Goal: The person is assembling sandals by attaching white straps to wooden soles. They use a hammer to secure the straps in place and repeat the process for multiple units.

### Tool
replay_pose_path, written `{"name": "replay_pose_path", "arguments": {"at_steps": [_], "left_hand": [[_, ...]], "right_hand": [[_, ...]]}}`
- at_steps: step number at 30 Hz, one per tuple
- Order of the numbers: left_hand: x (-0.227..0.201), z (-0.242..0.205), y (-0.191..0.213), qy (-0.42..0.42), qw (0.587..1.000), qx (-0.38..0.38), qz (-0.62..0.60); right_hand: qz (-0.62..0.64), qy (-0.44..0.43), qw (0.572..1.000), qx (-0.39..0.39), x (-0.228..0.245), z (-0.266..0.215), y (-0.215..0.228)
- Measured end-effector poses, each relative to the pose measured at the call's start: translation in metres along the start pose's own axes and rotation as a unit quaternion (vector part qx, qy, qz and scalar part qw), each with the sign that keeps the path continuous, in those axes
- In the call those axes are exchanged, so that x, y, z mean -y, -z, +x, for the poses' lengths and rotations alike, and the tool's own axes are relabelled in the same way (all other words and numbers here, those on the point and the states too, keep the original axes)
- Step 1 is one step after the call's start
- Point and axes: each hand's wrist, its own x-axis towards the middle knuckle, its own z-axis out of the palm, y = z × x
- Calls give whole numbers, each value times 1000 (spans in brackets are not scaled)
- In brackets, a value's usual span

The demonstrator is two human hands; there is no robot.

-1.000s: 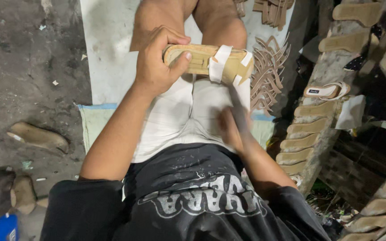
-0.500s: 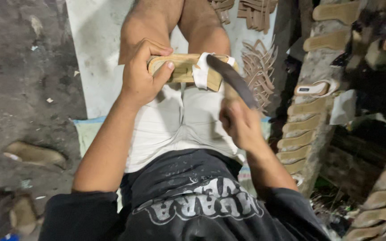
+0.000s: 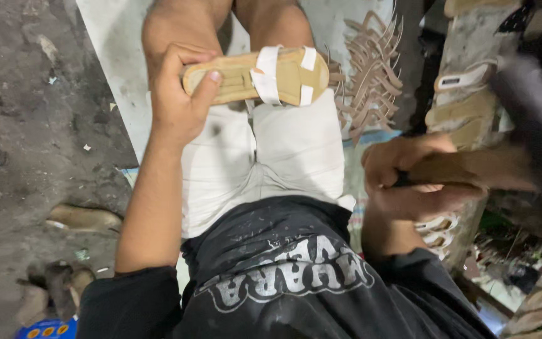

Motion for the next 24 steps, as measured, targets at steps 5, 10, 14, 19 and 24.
{"name": "replay_pose_path", "arguments": {"at_steps": [5,10,14,19,24], "left_hand": [[-9,7,2,2,998,-15,68],[-3,1,7,35,999,2,39],[-5,2,8,39,998,0,45],[-5,5,9,78,993,-5,94],[1,7,5,64,998,1,19]], "right_hand": [[136,-234,962,-27,-48,-12,0],[419,-100,889,-153,-42,-23,6],[511,-265,815,-72,-29,7,-12],[414,-250,867,-117,-10,-12,22],[504,-37,853,-129,-20,-31,-8]]}}
